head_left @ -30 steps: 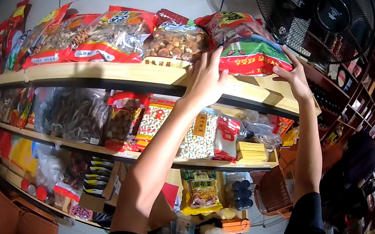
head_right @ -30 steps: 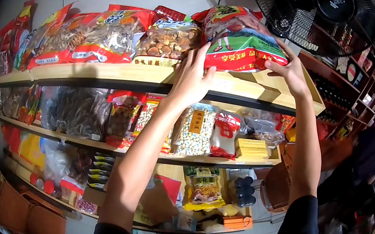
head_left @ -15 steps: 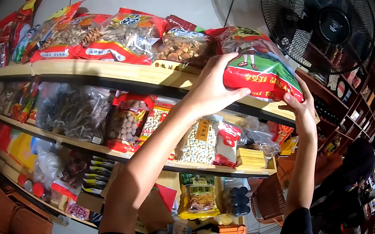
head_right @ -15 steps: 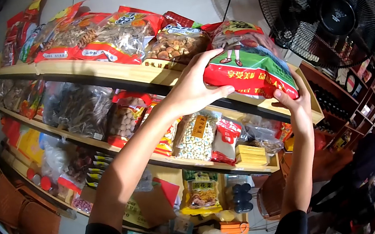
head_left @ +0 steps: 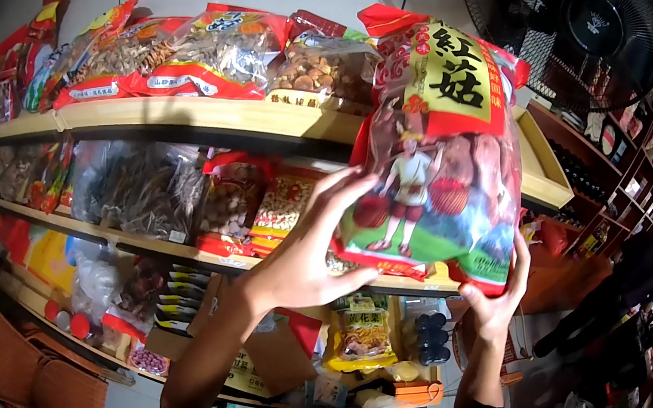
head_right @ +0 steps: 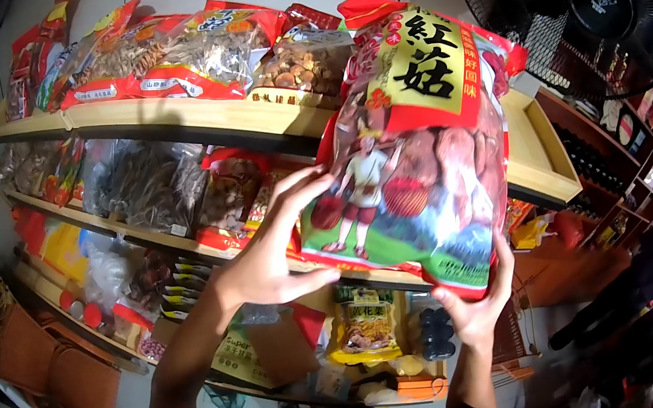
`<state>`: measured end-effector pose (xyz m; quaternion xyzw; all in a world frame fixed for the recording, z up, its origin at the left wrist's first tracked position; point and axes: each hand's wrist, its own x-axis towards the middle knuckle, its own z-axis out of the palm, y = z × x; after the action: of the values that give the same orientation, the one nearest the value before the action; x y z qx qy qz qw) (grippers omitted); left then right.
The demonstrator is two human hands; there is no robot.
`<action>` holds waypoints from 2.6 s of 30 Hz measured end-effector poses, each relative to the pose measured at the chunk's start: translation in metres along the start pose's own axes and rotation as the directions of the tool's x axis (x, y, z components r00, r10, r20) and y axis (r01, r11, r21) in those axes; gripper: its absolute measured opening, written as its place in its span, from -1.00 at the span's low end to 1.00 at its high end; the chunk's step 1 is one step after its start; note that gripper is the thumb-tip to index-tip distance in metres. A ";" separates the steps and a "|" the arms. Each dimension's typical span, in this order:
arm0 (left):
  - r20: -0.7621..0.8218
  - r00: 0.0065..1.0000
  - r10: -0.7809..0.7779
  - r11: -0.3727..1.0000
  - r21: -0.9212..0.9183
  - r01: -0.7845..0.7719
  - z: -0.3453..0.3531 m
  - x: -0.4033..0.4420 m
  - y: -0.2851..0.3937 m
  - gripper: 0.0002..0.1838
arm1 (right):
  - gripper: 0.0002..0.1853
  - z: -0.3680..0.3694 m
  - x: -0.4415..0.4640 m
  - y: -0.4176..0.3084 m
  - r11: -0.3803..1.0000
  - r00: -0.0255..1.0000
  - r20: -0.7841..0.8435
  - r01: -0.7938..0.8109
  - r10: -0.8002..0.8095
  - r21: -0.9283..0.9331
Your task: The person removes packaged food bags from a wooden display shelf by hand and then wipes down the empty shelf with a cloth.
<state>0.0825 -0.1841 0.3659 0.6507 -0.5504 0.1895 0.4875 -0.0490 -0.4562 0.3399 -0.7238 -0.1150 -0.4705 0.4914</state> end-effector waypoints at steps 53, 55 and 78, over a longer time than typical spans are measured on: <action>0.217 -0.144 -0.965 -0.257 -0.708 0.658 0.106 -0.449 -0.012 -0.27 | -0.35 0.121 -0.323 0.182 0.402 -0.143 0.787 -0.797 0.600 -0.451; 0.219 -0.127 -0.967 -0.245 -0.677 0.694 0.108 -0.444 -0.016 -0.27 | -0.36 0.118 -0.316 0.181 0.346 -0.179 0.756 -0.806 0.630 -0.480; 0.331 0.193 -0.924 0.034 -0.431 0.902 0.130 -0.338 -0.146 -0.24 | -0.20 0.089 -0.315 0.218 0.018 -0.133 0.563 -0.967 0.816 -0.255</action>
<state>0.0679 -0.1258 -0.0200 0.6757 -0.0263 -0.3162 0.6654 -0.0286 -0.3973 -0.0484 -0.6278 0.2174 0.2677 0.6979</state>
